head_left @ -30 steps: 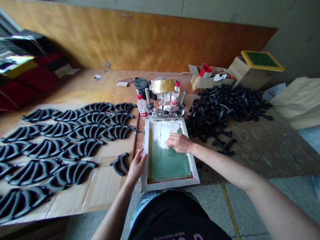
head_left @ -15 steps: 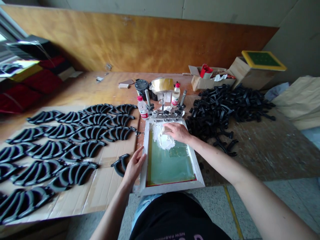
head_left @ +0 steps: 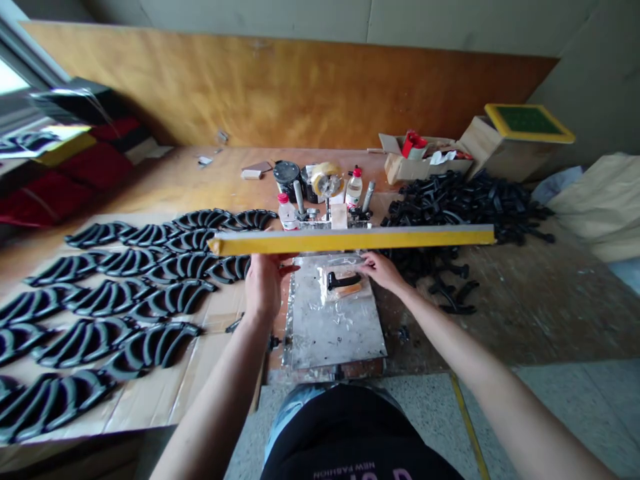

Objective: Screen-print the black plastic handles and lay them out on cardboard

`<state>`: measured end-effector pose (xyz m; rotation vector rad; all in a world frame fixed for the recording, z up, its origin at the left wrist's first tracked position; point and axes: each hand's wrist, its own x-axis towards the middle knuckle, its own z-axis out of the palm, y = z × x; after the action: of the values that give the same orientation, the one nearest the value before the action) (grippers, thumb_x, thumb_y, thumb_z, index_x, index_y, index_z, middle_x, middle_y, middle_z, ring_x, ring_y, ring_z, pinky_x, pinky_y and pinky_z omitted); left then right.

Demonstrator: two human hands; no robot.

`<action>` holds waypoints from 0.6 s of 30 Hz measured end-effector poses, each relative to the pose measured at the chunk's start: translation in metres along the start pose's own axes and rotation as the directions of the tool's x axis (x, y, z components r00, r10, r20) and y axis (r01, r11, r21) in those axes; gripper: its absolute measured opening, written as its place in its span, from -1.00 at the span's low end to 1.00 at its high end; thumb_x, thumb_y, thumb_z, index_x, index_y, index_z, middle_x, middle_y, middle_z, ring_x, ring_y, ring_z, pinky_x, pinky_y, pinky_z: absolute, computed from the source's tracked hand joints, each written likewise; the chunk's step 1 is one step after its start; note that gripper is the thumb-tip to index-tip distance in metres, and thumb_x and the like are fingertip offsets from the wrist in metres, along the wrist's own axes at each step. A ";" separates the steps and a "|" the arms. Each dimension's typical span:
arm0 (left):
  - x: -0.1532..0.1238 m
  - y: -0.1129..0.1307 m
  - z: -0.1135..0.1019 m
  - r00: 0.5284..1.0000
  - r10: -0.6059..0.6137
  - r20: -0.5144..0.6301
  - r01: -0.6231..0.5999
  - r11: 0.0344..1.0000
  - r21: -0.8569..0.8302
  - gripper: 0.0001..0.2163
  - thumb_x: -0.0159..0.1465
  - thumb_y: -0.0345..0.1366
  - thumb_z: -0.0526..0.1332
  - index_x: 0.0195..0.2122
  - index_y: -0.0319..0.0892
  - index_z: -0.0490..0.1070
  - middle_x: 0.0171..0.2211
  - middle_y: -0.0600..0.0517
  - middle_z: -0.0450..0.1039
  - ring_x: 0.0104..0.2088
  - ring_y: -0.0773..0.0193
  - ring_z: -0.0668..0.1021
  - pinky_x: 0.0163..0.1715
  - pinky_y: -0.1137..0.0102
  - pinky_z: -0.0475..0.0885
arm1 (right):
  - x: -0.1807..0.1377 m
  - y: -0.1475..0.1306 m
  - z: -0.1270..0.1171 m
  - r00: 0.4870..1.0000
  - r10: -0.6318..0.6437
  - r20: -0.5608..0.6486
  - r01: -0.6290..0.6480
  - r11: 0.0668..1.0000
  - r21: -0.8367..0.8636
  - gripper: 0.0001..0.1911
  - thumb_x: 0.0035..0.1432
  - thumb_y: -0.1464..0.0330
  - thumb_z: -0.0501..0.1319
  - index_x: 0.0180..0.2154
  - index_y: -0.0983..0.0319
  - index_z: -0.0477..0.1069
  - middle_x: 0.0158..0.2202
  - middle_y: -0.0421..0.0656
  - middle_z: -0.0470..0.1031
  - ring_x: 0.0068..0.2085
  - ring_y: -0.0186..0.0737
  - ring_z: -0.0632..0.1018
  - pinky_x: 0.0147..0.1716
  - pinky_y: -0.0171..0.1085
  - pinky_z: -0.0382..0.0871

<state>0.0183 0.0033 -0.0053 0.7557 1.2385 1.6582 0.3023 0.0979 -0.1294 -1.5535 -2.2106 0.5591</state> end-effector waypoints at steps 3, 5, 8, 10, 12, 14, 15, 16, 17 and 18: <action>-0.020 -0.033 0.004 0.978 -0.209 0.004 0.209 0.978 -0.010 -0.50 0.22 0.11 0.20 0.03 -0.16 0.35 -0.19 -0.07 0.56 -0.29 0.25 0.59 -0.42 0.44 0.47 | -0.020 -0.030 0.031 0.985 -0.168 0.046 0.169 0.985 -0.025 -0.71 0.14 0.36 0.35 -0.06 0.15 0.52 -0.15 -0.13 0.53 -0.06 -0.18 0.48 0.00 -0.19 0.32; -0.045 -0.060 0.003 0.876 -0.476 0.075 0.472 0.879 0.063 -0.51 0.22 0.07 0.23 0.04 -0.17 0.34 -0.10 -0.15 0.56 -0.26 0.18 0.62 -0.43 0.39 0.50 | -0.034 -0.057 0.042 0.981 -0.195 -0.016 0.194 0.980 -0.050 -0.82 0.19 0.34 0.32 -0.14 0.17 0.55 -0.19 -0.10 0.51 -0.06 -0.15 0.46 -0.01 -0.16 0.31; -0.078 -0.091 -0.005 0.719 -0.687 0.105 0.682 0.727 0.081 -0.61 0.29 0.00 0.18 -0.02 -0.18 0.37 -0.08 -0.18 0.55 -0.20 0.10 0.64 -0.36 0.30 0.54 | -0.058 -0.091 0.053 0.929 -0.369 -0.031 0.368 0.929 -0.034 -0.84 0.24 0.31 0.27 -0.16 0.18 0.57 -0.28 -0.11 0.50 -0.13 -0.16 0.45 -0.08 -0.21 0.33; -0.088 -0.100 -0.023 0.712 -0.700 0.060 0.696 0.715 0.067 -0.70 0.33 -0.06 0.14 -0.13 -0.20 0.40 -0.19 -0.15 0.58 -0.26 0.12 0.65 -0.39 0.33 0.53 | -0.069 -0.093 0.054 0.842 -0.536 0.069 0.536 0.844 0.023 -0.83 0.28 0.34 0.23 -0.13 0.14 0.56 -0.28 -0.15 0.52 -0.15 -0.22 0.47 -0.13 -0.28 0.33; -0.086 -0.102 -0.060 0.737 -0.673 -0.059 0.675 0.729 0.110 -0.73 0.34 -0.10 0.09 -0.24 -0.22 0.40 -0.31 -0.13 0.59 -0.36 0.16 0.64 -0.46 0.37 0.51 | -0.074 -0.068 0.045 0.858 -0.498 0.126 0.500 0.866 0.011 -0.79 0.32 0.39 0.16 -0.12 0.13 0.55 -0.24 -0.17 0.54 -0.16 -0.26 0.50 -0.15 -0.32 0.34; -0.078 -0.104 -0.113 0.741 -0.618 -0.263 0.666 0.727 0.169 -0.67 0.36 -0.09 0.01 -0.33 -0.23 0.40 -0.42 -0.12 0.57 -0.47 0.20 0.61 -0.53 0.41 0.47 | -0.076 -0.018 0.021 0.984 -0.166 0.062 0.174 0.973 -0.153 -0.77 0.33 0.44 0.11 -0.13 0.18 0.54 -0.18 -0.11 0.56 -0.13 -0.23 0.51 -0.11 -0.30 0.34; -0.075 -0.105 -0.142 0.705 -0.604 -0.371 0.695 0.693 0.193 -0.64 0.36 -0.10 -0.03 -0.38 -0.23 0.40 -0.50 -0.10 0.54 -0.52 0.22 0.59 -0.55 0.42 0.47 | -0.078 0.013 0.006 0.999 0.054 -0.004 -0.053 0.964 -0.261 -0.77 0.31 0.45 0.11 -0.12 0.24 0.53 -0.15 -0.04 0.55 -0.09 -0.18 0.51 -0.08 -0.26 0.34; -0.072 -0.107 -0.169 0.681 -0.570 -0.460 0.710 0.668 0.223 -0.65 0.35 -0.12 -0.04 -0.41 -0.22 0.39 -0.54 -0.09 0.51 -0.56 0.23 0.57 -0.57 0.43 0.45 | -0.081 0.044 -0.009 0.962 0.264 -0.070 -0.271 0.896 -0.352 -0.79 0.28 0.44 0.14 -0.11 0.30 0.51 -0.12 0.05 0.54 -0.04 -0.11 0.50 -0.04 -0.22 0.34; -0.070 -0.110 -0.194 0.662 -0.550 -0.509 0.725 0.640 0.253 -0.67 0.33 -0.13 -0.02 -0.43 -0.20 0.38 -0.56 -0.09 0.51 -0.57 0.21 0.56 -0.58 0.42 0.45 | -0.086 0.073 -0.023 0.893 0.433 -0.123 -0.443 0.798 -0.409 -0.76 0.24 0.43 0.19 -0.07 0.36 0.48 -0.08 0.14 0.51 0.02 -0.03 0.48 -0.02 -0.19 0.33; -0.069 -0.114 -0.213 0.648 -0.521 -0.555 0.744 0.588 0.317 -0.68 0.30 -0.13 -0.02 -0.46 -0.19 0.36 -0.60 -0.10 0.48 -0.61 0.19 0.54 -0.61 0.39 0.45 | -0.091 0.099 -0.035 0.817 0.556 -0.151 -0.560 0.706 -0.433 -0.69 0.20 0.42 0.23 -0.03 0.41 0.45 -0.01 0.22 0.47 0.08 0.02 0.46 -0.01 -0.17 0.33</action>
<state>-0.1036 -0.1346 -0.1764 0.1618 2.0288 0.8528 0.4281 0.0461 -0.1586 -2.5127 -1.9159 0.1678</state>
